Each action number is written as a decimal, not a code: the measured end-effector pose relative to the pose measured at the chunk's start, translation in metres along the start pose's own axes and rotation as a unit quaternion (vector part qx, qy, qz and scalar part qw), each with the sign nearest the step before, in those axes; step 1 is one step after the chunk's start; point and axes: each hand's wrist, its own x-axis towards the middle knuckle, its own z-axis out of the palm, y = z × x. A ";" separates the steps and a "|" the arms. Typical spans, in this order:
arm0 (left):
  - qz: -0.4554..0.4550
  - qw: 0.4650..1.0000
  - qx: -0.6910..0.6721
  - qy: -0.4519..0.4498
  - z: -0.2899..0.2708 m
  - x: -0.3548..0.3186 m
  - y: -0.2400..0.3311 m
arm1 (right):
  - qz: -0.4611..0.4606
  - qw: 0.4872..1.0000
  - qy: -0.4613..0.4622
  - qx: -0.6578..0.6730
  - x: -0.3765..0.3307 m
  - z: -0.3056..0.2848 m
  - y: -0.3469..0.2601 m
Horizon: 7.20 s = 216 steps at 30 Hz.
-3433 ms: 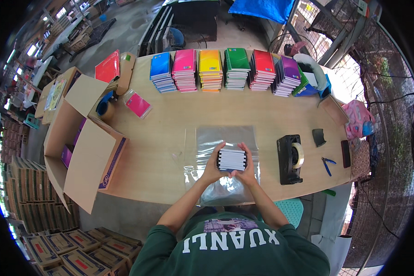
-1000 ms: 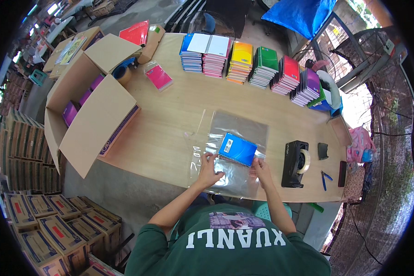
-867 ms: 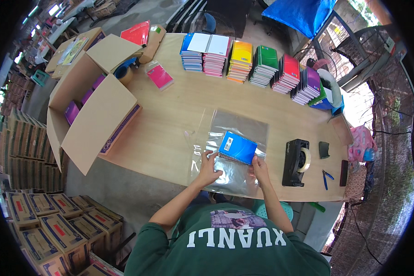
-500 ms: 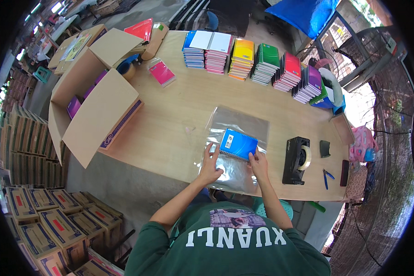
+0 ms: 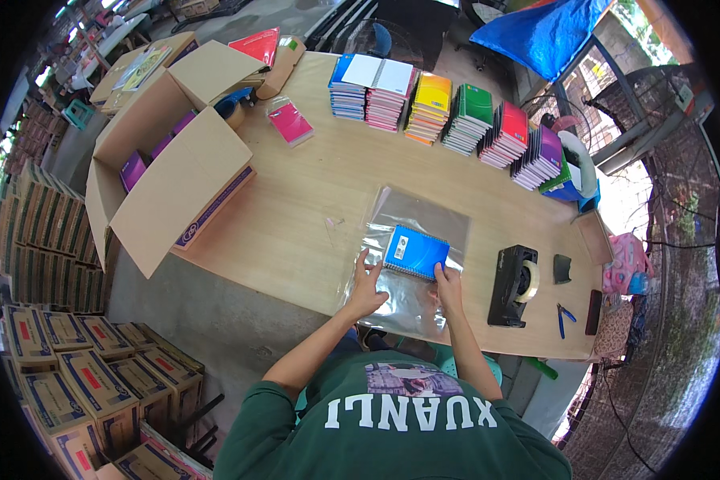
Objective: The person wraps individual notebooks in clear plastic film and secures them with adhesive tape, then places the wrapped notebooks into a cardboard box.
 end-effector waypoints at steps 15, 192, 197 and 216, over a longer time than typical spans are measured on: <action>0.219 0.930 0.236 -0.179 -0.038 0.001 0.040 | -0.242 0.952 -0.084 -0.166 -0.081 -0.027 -0.035; 0.252 0.919 0.303 -0.007 -0.020 0.047 0.062 | 0.119 0.843 0.265 0.453 -0.115 -0.153 0.046; 0.254 0.921 0.295 -0.010 -0.023 0.046 0.067 | 0.104 0.903 0.334 0.249 -0.136 -0.173 0.039; 0.260 0.916 0.305 -0.016 -0.021 0.047 0.074 | 0.284 0.692 0.198 0.633 -0.131 -0.122 0.082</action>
